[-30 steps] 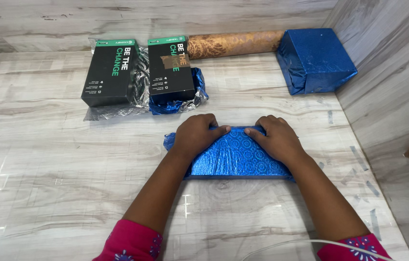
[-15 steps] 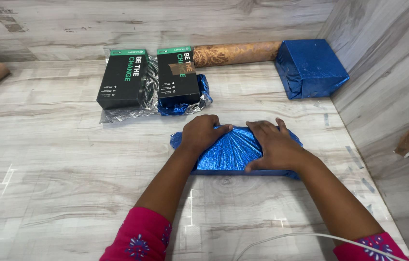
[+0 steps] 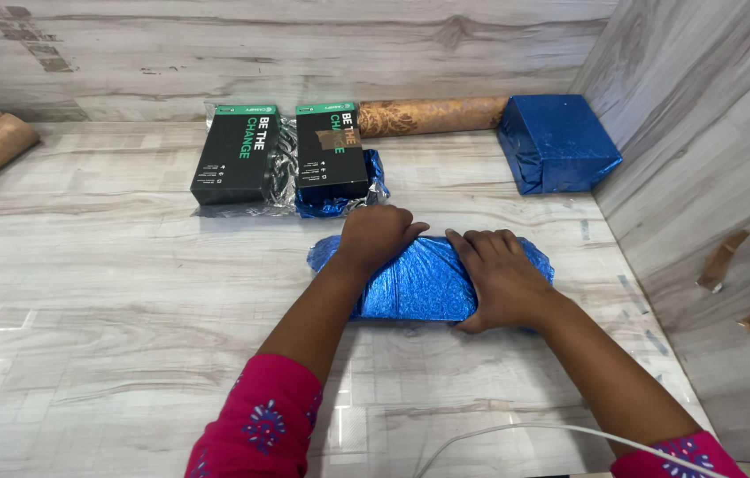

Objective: The person wraps two rectangular boxes with blue metallic wrapping paper. They fold the paper around each box, smooth the edges, and secure the folds with clear tape. One box is fully wrapped and set aside; the second is wrapped similarly.

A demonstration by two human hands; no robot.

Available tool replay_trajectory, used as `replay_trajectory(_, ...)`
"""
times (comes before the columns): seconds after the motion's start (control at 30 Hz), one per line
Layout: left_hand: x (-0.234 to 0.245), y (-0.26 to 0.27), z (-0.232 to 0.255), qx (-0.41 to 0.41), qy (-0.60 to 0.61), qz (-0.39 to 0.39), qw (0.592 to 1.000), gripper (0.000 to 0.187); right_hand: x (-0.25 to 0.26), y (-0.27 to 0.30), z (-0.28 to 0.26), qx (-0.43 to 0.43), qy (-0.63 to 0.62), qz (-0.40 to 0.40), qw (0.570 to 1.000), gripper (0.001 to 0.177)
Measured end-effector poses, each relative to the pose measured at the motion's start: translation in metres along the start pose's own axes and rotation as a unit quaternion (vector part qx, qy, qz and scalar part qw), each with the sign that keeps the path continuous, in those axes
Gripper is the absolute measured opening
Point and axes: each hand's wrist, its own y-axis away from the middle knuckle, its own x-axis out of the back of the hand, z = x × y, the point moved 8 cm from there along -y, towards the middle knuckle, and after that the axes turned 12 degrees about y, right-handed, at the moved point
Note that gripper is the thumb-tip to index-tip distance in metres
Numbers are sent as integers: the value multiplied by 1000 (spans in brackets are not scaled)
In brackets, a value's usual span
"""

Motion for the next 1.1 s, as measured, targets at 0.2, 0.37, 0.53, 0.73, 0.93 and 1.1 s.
replay_trajectory(0.2, 59, 25, 63, -195, -51, 136, 970, 38, -1, 21, -7, -36, 125, 170, 977, 132)
replay_trajectory(0.37, 84, 62, 100, -245, -71, 171, 952, 38, -5, 51, -20, -27, 136, 257, 956, 129)
replay_trajectory(0.53, 90, 88, 119, -269, -83, 183, 942, 41, 13, 63, -16, -49, 81, 241, 966, 104)
replay_trajectory(0.73, 91, 108, 127, -284, -82, 183, 938, 51, 48, 74, -22, -29, -35, 307, 951, 65)
replay_trajectory(0.93, 92, 119, 126, -302, -50, 164, 938, 51, 48, 88, -26, -9, -73, 406, 911, 39)
replay_trajectory(1.1, 93, 132, 125, -288, -66, 146, 944, 37, 37, 90, -19, -5, -123, 420, 899, 21)
